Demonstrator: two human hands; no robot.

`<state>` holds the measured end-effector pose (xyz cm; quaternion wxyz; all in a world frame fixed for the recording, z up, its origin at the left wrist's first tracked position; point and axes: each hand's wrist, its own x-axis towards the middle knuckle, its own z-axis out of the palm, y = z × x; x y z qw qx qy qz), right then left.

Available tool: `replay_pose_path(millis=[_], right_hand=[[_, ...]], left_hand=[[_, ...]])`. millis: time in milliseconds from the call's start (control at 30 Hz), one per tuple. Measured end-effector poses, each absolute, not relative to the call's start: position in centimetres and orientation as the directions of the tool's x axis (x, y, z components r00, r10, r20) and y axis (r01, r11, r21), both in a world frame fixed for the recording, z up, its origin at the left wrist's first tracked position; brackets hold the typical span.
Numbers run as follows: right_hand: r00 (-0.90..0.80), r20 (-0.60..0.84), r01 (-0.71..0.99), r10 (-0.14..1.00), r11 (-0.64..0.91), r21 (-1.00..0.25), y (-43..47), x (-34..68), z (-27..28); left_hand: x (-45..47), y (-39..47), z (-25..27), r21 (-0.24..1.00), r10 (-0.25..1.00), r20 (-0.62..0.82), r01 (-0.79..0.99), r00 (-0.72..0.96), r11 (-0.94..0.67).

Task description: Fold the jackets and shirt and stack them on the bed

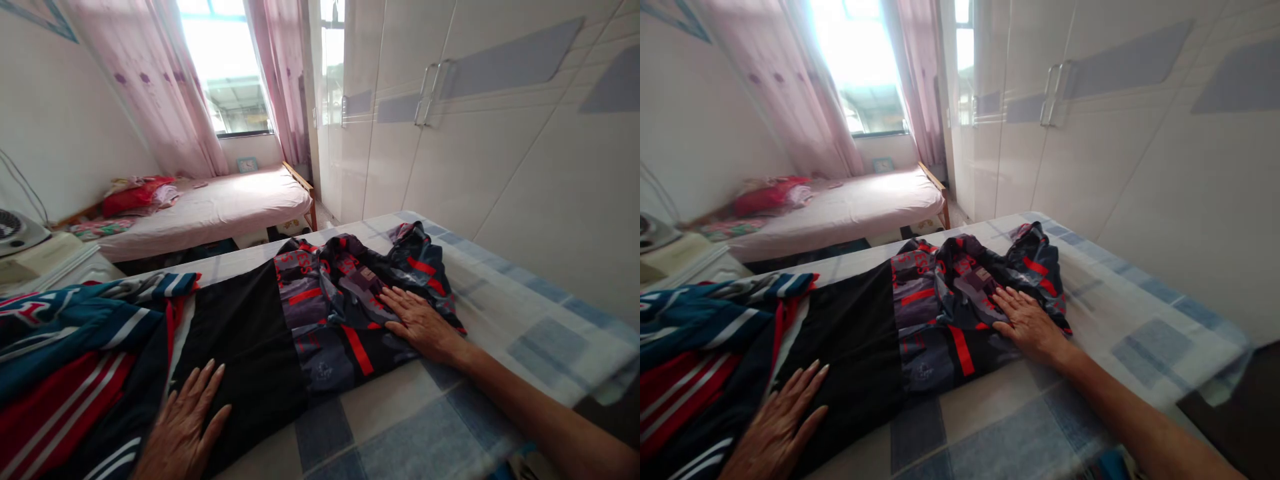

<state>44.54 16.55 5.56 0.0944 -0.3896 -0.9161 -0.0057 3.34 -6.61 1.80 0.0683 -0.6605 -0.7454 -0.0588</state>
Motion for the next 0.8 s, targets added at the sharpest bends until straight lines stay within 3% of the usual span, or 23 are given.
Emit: replay_pose_path(millis=[133, 233, 333, 433, 600, 800], right_hand=[[-0.648, 0.195, 0.740, 0.736, 0.670, -0.069, 17.1, 45.3, 4.9], [-0.641, 0.194, 0.744, 0.743, 0.663, -0.084, 16.8, 45.1, 5.0], [-0.640, 0.196, 0.741, 0.743, 0.665, -0.100, 16.7, 45.0, 4.9], [-0.633, 0.196, 0.742, 0.749, 0.659, -0.122, 16.7, 45.2, 4.8], [-0.633, 0.171, 0.740, 0.755, 0.655, -0.151, 16.6, 45.3, 5.3], [-0.630, 0.151, 0.750, 0.762, 0.647, -0.138, 16.5, 45.2, 5.6]], left_hand=[[2.7, -5.8, 3.5, -0.007, 0.984, 0.133, 0.993, -0.119, 0.121], [4.7, -1.4, 7.6, 0.116, 0.962, 0.190, 0.977, -0.199, 0.179], [8.2, 6.0, 12.0, 0.274, 0.969, 0.220, 0.961, -0.110, 0.047], [12.3, 14.3, 14.5, 0.309, 0.963, 0.265, 0.942, 0.050, -0.134], [18.2, 24.5, 14.0, 0.322, 0.944, 0.303, 0.918, 0.132, -0.232], [19.9, 28.2, 13.5, 0.476, 0.938, 0.346, 0.864, -0.011, -0.165]])
